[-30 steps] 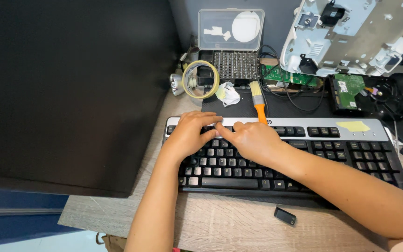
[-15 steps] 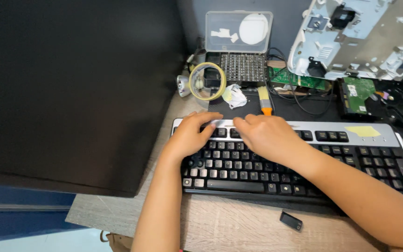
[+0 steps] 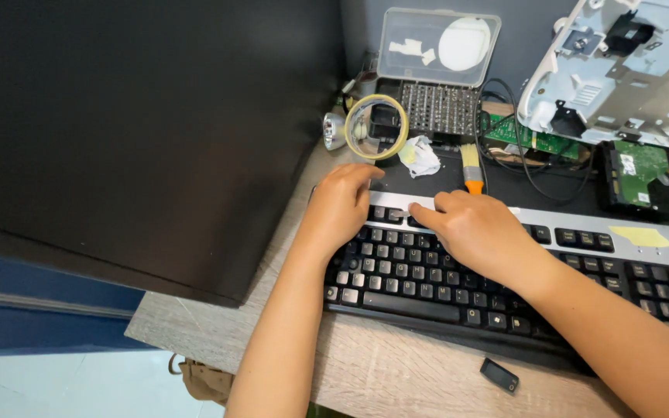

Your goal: Repairing and cleaning a computer keyboard by removing keys and brushing the base

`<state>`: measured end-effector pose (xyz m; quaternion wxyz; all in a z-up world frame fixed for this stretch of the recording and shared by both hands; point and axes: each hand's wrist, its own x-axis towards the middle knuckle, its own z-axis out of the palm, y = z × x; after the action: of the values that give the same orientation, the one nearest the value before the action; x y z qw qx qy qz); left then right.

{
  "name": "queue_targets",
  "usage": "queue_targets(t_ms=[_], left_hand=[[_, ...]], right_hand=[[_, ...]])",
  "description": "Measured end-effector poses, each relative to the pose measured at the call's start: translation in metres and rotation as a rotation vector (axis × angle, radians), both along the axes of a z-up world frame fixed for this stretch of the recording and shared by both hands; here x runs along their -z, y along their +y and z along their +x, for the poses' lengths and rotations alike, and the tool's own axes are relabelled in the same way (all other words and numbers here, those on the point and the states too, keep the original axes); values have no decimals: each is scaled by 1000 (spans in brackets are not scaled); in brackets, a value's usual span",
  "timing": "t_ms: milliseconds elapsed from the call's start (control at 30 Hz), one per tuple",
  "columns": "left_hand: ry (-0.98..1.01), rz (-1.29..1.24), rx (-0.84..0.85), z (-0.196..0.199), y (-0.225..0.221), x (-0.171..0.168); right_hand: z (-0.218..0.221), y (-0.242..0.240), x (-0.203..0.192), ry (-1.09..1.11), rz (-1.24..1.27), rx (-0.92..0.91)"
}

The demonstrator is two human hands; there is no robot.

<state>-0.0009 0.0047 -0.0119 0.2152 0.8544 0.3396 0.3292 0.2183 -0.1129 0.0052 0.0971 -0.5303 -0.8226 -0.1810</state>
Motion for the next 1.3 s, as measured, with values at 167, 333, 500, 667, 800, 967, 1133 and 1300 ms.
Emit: queue_targets(t_ms=[167,333,500,667,800,967,1133,1300], left_hand=[[45,17,19,-1,-4,-4],[187,44,-15,-4,-9,-6],[355,-89,32,-8,-19,-24],[437,-154,119,-6,-22,-24],[489,-259,166,-4,-23,-28],[479,-291,171,-7,-25,-38],[458,-337,168,-8,-27,-44],[452,-354,164,-7,-25,-41]], right_hand=[[4,2,1,14,15,9],[9,2,-22,109,-62,23],[15,-3,-51,107,-508,93],[0,-14,-67,-147,-498,-1],[-20,-20,-70,-331,-468,-45],[-30,-21,-52,-349,-289,-108],[-48,-20,-50,-367,-154,-140],[-56,-23,-51,-379,-219,-102]])
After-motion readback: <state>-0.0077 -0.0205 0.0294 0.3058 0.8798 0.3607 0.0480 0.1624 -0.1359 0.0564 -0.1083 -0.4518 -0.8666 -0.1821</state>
